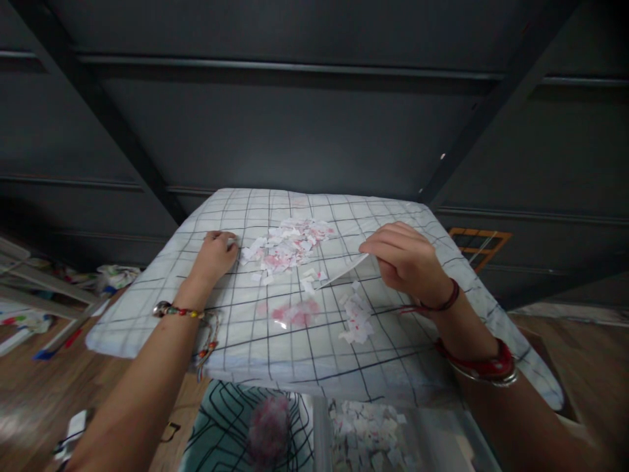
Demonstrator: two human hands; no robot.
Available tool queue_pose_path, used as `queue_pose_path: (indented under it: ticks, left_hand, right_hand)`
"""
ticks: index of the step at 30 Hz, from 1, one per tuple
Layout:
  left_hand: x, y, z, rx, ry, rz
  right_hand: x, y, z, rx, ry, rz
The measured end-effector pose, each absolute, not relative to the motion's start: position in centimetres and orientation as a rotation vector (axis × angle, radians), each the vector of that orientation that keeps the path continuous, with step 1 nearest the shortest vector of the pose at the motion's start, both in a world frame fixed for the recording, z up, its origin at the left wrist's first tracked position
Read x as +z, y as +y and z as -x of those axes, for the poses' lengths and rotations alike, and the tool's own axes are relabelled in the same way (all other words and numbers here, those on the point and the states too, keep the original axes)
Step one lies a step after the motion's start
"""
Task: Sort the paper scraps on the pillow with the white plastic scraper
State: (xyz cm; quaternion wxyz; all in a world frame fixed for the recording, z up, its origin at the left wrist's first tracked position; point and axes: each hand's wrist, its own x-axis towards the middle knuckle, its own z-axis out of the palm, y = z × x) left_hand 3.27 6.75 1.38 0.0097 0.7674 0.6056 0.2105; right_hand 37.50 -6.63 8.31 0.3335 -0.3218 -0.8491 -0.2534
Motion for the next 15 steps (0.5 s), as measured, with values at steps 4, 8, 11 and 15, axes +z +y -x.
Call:
queue_pose_path:
  ticks: [4, 8, 11, 15]
  left_hand:
    - [1.5, 6.7, -3.4, 0.658, 1.904, -2.377]
    - [1.4, 6.7, -3.4, 0.649, 1.898, -2.394]
    - [1.4, 6.8, -3.3, 0.642, 1.903, -2.404]
    - [1.3, 6.8, -3.3, 0.649, 1.902, -2.396]
  right_hand:
    - [8.2, -6.5, -37.7, -0.679, -2.241, 0.851]
    - [8.2, -6.5, -37.8, -0.689, -2.178, 0.853]
    - [8.2, -6.7, -37.2, -0.649, -2.192, 0.825]
    - [8.3, -6.7, -36.9, -0.655, -2.258, 0.813]
